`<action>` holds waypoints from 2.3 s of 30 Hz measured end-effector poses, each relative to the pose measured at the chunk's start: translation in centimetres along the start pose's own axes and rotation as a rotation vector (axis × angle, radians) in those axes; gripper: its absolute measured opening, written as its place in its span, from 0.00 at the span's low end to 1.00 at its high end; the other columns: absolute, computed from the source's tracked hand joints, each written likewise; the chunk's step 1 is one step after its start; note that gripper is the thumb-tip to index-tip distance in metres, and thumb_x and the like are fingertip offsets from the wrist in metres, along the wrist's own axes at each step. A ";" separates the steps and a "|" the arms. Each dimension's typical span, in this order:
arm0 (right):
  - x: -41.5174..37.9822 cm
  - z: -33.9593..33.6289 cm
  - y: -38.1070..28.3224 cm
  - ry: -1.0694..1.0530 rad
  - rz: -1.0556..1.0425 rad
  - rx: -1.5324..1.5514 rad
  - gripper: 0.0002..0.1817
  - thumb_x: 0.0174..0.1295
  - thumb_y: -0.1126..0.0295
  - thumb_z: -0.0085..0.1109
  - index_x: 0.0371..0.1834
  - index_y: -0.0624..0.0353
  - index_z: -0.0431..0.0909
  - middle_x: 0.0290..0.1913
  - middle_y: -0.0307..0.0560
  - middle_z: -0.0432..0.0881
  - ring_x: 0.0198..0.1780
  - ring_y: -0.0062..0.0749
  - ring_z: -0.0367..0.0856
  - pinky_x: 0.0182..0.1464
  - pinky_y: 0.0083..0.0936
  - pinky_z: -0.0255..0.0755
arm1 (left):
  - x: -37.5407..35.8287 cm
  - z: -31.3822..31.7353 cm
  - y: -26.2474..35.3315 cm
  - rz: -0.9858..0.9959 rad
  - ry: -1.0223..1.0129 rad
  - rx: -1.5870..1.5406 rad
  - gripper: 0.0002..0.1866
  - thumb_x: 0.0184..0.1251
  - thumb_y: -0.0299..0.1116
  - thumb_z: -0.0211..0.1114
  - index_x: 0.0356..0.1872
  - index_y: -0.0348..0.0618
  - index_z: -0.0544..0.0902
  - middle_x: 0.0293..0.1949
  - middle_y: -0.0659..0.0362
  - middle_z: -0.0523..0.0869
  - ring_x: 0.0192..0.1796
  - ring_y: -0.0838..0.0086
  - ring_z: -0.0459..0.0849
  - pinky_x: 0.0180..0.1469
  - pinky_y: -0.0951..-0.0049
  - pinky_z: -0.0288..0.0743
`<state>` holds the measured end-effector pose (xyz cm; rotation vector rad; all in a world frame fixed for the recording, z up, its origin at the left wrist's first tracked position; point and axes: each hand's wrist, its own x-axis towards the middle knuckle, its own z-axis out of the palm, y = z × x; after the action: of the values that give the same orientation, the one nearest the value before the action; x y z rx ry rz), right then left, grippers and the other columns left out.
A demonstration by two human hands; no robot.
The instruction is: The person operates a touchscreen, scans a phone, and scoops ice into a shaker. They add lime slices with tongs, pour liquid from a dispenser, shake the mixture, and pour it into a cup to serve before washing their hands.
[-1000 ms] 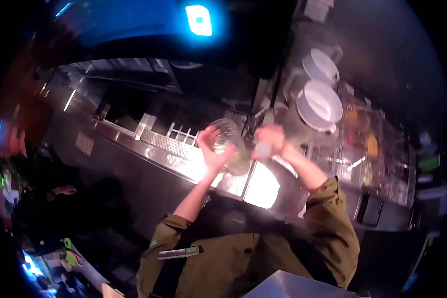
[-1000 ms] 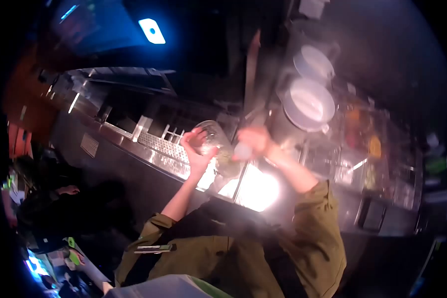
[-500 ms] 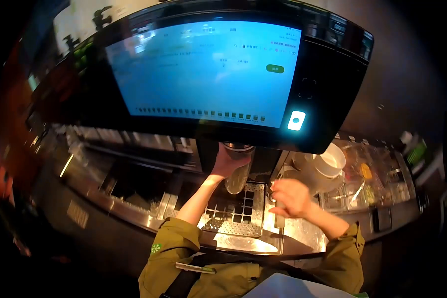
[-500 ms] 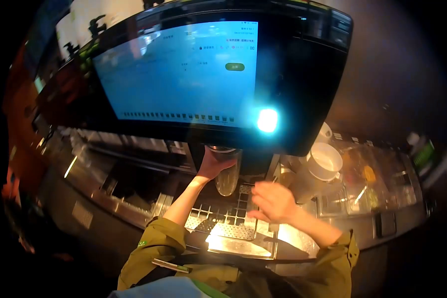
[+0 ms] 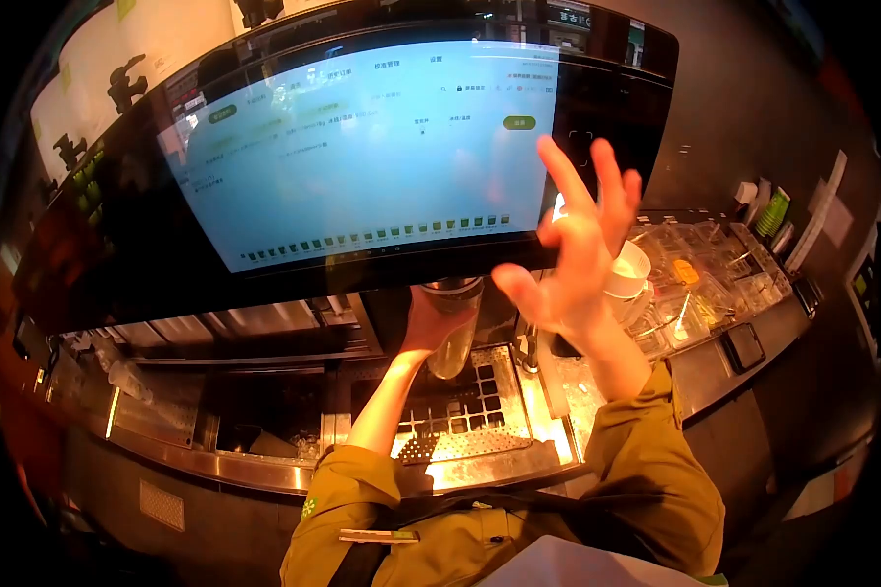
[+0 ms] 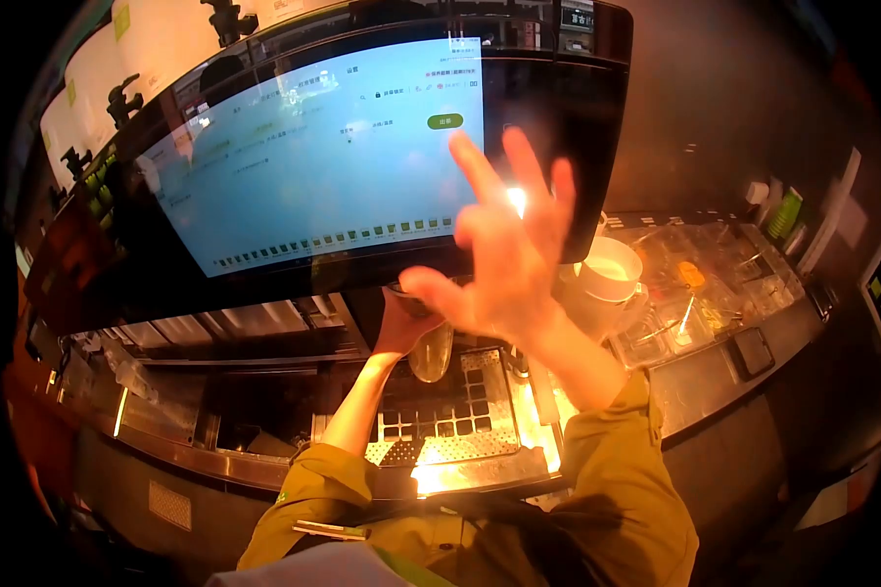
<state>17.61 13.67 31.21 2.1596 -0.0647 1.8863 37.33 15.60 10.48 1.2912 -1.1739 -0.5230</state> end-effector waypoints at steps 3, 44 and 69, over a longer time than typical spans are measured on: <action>-5.4 -2.5 -1.2 0.020 -0.005 0.154 0.23 0.60 0.47 0.52 0.28 0.56 0.62 0.51 0.55 0.79 0.61 0.53 0.64 0.64 0.46 0.48 | -0.6 0.8 2.6 0.163 0.103 -0.032 0.48 0.41 0.30 0.77 0.60 0.41 0.52 0.54 0.50 0.71 0.56 0.63 0.73 0.57 0.67 0.70; -43.3 -8.3 -9.9 -0.812 0.762 0.270 0.22 0.54 0.71 0.58 0.52 0.68 0.67 0.60 0.62 0.65 0.58 0.56 0.65 0.59 0.42 0.59 | -1.2 0.1 1.8 0.130 -0.161 -0.423 0.52 0.45 0.09 0.66 0.69 0.55 0.46 0.64 0.53 0.61 0.65 0.60 0.64 0.62 0.56 0.68; -43.6 -8.3 -9.9 -0.836 0.802 0.255 0.23 0.52 0.71 0.60 0.51 0.67 0.66 0.60 0.62 0.65 0.59 0.56 0.64 0.60 0.42 0.59 | -1.8 0.2 -0.4 0.186 0.014 -0.220 0.58 0.40 0.14 0.71 0.69 0.49 0.39 0.62 0.51 0.64 0.64 0.63 0.65 0.62 0.63 0.67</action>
<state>5.16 18.80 -12.19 3.2766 -1.0237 1.1146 36.57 16.92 9.39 0.9860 -1.1759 -0.4907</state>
